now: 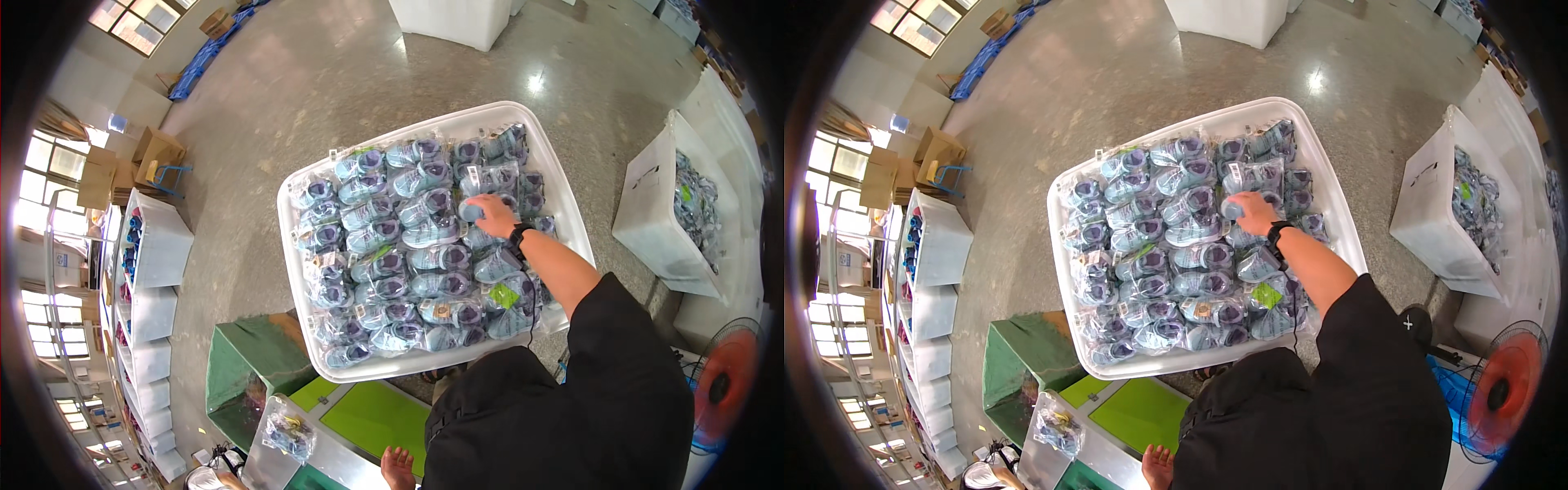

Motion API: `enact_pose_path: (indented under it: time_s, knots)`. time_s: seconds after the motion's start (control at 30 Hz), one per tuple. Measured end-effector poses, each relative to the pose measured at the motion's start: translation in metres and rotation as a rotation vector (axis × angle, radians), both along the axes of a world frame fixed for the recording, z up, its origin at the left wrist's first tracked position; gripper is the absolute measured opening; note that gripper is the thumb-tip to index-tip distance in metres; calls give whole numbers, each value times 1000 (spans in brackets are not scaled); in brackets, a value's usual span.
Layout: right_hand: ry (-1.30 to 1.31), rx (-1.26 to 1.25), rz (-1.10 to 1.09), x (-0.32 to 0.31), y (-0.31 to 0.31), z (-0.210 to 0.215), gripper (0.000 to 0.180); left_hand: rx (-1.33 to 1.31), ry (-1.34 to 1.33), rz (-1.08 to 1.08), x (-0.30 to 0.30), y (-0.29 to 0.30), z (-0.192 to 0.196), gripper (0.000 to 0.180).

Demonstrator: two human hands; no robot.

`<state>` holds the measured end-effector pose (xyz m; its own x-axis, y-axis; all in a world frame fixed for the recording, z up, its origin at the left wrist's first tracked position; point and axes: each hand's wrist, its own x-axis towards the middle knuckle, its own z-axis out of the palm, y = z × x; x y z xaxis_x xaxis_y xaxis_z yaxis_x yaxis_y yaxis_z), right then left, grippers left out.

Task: The person repeatedly picks packaged slippers from a large white bin and places them onto a green conveyor belt. Other workers are visible along the line, handling similar items. The camera wearer continues this pick-and-place cycle throughout the clip.

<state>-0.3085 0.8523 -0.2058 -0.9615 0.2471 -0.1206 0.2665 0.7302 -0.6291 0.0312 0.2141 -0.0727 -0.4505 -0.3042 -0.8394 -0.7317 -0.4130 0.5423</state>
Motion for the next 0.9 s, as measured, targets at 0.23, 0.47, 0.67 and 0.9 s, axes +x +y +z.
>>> enact_pose_path:
  time_s: [0.23,0.47,0.67,0.9]
  knots:
    - [-119,72,-20,-1,-34,9,47,-50,4,-119,-17,8,8,53]
    - [-212,142,-12,2,-33,34,51,-32,-23,-199,-17,-7,16,60]
    - [204,275,-156,36,-43,38,41,-87,-46,-138,7,-24,14,57]
    - [261,-32,-11,120,-93,52,41,-79,-159,-201,43,-43,-13,63]
